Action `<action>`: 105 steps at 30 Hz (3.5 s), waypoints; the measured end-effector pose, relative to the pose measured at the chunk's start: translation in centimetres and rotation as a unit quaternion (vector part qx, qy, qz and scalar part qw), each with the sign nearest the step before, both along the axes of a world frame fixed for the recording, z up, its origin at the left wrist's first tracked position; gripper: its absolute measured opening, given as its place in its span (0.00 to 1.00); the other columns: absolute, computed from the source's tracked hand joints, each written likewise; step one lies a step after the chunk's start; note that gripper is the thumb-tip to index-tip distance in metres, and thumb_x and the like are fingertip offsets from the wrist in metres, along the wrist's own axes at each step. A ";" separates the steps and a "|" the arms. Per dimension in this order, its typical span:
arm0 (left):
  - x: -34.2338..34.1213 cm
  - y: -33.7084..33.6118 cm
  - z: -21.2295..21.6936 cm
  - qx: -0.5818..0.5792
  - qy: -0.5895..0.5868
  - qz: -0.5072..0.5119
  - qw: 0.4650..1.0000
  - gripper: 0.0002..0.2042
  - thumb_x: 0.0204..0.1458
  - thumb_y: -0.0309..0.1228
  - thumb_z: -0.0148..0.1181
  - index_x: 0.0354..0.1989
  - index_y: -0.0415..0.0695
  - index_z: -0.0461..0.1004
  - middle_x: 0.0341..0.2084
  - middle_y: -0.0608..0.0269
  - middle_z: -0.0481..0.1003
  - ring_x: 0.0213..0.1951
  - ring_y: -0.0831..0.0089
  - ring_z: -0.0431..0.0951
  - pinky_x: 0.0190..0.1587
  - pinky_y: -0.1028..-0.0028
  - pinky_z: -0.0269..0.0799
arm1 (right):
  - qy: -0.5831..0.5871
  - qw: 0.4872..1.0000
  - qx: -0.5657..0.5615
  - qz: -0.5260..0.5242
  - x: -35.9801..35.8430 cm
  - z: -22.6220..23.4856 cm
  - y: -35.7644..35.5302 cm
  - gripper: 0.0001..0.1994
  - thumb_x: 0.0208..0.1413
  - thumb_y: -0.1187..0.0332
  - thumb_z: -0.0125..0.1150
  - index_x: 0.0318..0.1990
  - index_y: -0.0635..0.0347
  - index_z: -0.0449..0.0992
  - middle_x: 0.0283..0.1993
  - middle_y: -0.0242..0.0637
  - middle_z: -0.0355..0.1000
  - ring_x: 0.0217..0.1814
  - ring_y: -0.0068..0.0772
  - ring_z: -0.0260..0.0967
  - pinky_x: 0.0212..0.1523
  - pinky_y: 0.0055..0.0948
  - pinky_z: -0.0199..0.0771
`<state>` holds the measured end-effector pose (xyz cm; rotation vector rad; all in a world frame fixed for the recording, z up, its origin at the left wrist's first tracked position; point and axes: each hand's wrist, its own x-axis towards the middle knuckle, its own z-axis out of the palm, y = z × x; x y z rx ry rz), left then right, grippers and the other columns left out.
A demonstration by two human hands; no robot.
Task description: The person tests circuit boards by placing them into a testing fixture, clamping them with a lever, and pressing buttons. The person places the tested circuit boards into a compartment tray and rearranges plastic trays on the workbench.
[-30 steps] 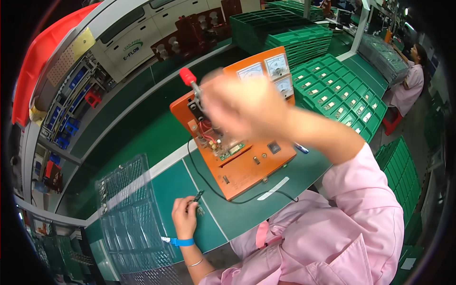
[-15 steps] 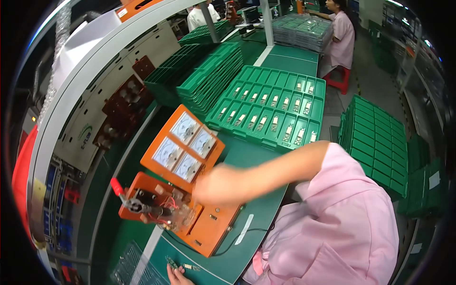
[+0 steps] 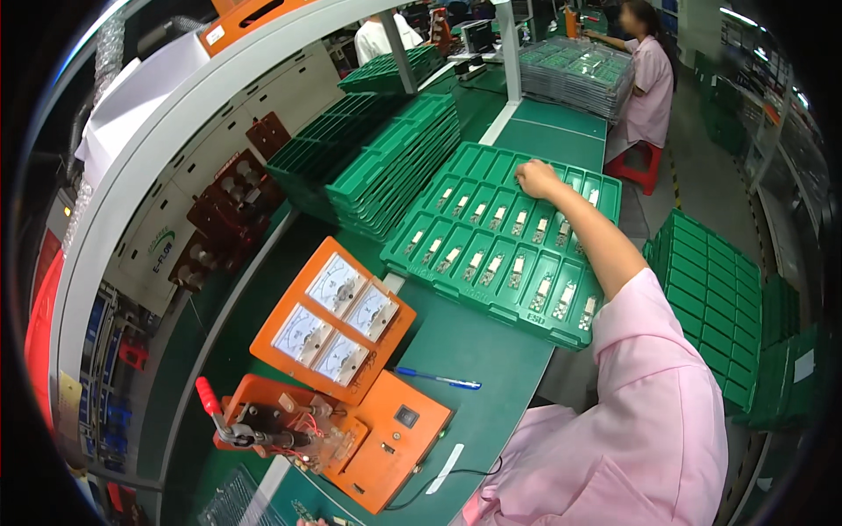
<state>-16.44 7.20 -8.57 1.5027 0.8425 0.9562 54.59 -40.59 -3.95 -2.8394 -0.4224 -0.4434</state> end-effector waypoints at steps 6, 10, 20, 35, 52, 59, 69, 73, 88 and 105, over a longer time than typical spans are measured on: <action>6.0 -6.3 7.2 -0.043 0.041 -0.046 0.997 0.03 0.54 0.23 0.57 0.35 0.37 0.73 0.28 0.58 0.74 0.24 0.74 0.71 0.27 0.79 0.70 | 0.032 0.994 0.042 0.100 -2.8 2.5 1.0 0.22 0.53 0.58 0.59 0.51 0.65 0.74 0.54 0.50 0.72 0.54 0.52 0.70 0.56 0.43 0.70; 11.2 -7.3 9.3 -0.048 0.102 -0.134 0.985 0.05 0.52 0.22 0.60 0.36 0.37 0.77 0.26 0.63 0.75 0.28 0.76 0.73 0.32 0.81 0.69 | 0.020 0.970 0.167 0.175 -14.7 10.1 4.2 0.17 0.58 0.61 0.58 0.50 0.62 0.76 0.63 0.46 0.66 0.62 0.44 0.66 0.59 0.35 0.67; 16.7 -5.6 7.0 0.085 0.088 -0.172 0.977 0.04 0.49 0.20 0.63 0.34 0.36 0.78 0.29 0.63 0.75 0.31 0.74 0.72 0.36 0.77 0.70 | -0.024 0.837 0.181 0.516 -34.5 10.7 16.0 0.12 0.52 0.70 0.61 0.44 0.61 0.75 0.61 0.44 0.66 0.63 0.47 0.62 0.62 0.41 0.63; 16.1 -7.2 7.4 0.518 0.149 -0.142 0.831 0.07 0.47 0.27 0.64 0.35 0.43 0.81 0.34 0.60 0.73 0.40 0.62 0.72 0.41 0.68 0.71 | -0.031 0.828 0.158 0.537 -39.1 3.2 24.2 0.14 0.53 0.62 0.61 0.43 0.61 0.76 0.50 0.44 0.67 0.51 0.44 0.65 0.50 0.38 0.65; 13.3 -8.3 6.4 0.426 0.101 -0.121 0.891 0.12 0.48 0.18 0.55 0.42 0.38 0.76 0.38 0.56 0.75 0.43 0.59 0.72 0.49 0.65 0.68 | 0.167 0.823 0.212 0.500 -34.2 22.3 36.3 0.17 0.62 0.57 0.48 0.41 0.62 0.76 0.38 0.43 0.77 0.37 0.44 0.74 0.40 0.36 0.73; 12.1 -8.5 5.7 0.372 0.079 -0.140 0.914 0.10 0.46 0.16 0.53 0.37 0.38 0.75 0.36 0.55 0.75 0.41 0.59 0.72 0.49 0.65 0.68 | -0.046 0.608 0.262 0.748 -39.9 13.0 25.7 0.14 0.56 0.70 0.55 0.49 0.65 0.71 0.52 0.44 0.72 0.63 0.45 0.64 0.62 0.37 0.66; 12.9 -9.3 5.3 0.375 0.103 -0.125 0.913 0.08 0.44 0.15 0.52 0.33 0.38 0.73 0.35 0.55 0.75 0.40 0.58 0.71 0.49 0.65 0.68 | 0.081 0.818 0.202 0.532 -37.9 2.0 21.2 0.06 0.52 0.71 0.60 0.38 0.57 0.75 0.44 0.33 0.71 0.47 0.36 0.65 0.51 0.33 0.64; 13.0 -9.6 5.3 0.378 0.106 -0.120 0.912 0.08 0.44 0.15 0.52 0.32 0.38 0.73 0.35 0.55 0.75 0.40 0.58 0.71 0.49 0.65 0.68 | 0.041 0.843 0.202 0.497 -38.4 1.8 21.3 0.04 0.51 0.71 0.62 0.34 0.56 0.75 0.42 0.31 0.72 0.43 0.34 0.66 0.48 0.30 0.65; 13.1 -9.1 5.3 0.380 0.107 -0.121 0.911 0.07 0.46 0.15 0.52 0.33 0.38 0.73 0.35 0.56 0.75 0.39 0.59 0.71 0.48 0.67 0.67 | -0.036 0.796 0.247 0.552 -38.5 4.3 23.5 0.07 0.49 0.70 0.63 0.36 0.57 0.74 0.43 0.33 0.72 0.43 0.34 0.66 0.47 0.31 0.66; 13.5 -8.6 7.3 0.112 0.050 -0.102 0.987 0.10 0.46 0.15 0.53 0.37 0.37 0.74 0.37 0.56 0.75 0.42 0.58 0.73 0.48 0.66 0.69 | -0.136 0.769 0.194 0.594 -40.5 4.8 28.0 0.14 0.50 0.68 0.60 0.44 0.64 0.73 0.48 0.40 0.68 0.46 0.38 0.63 0.46 0.32 0.62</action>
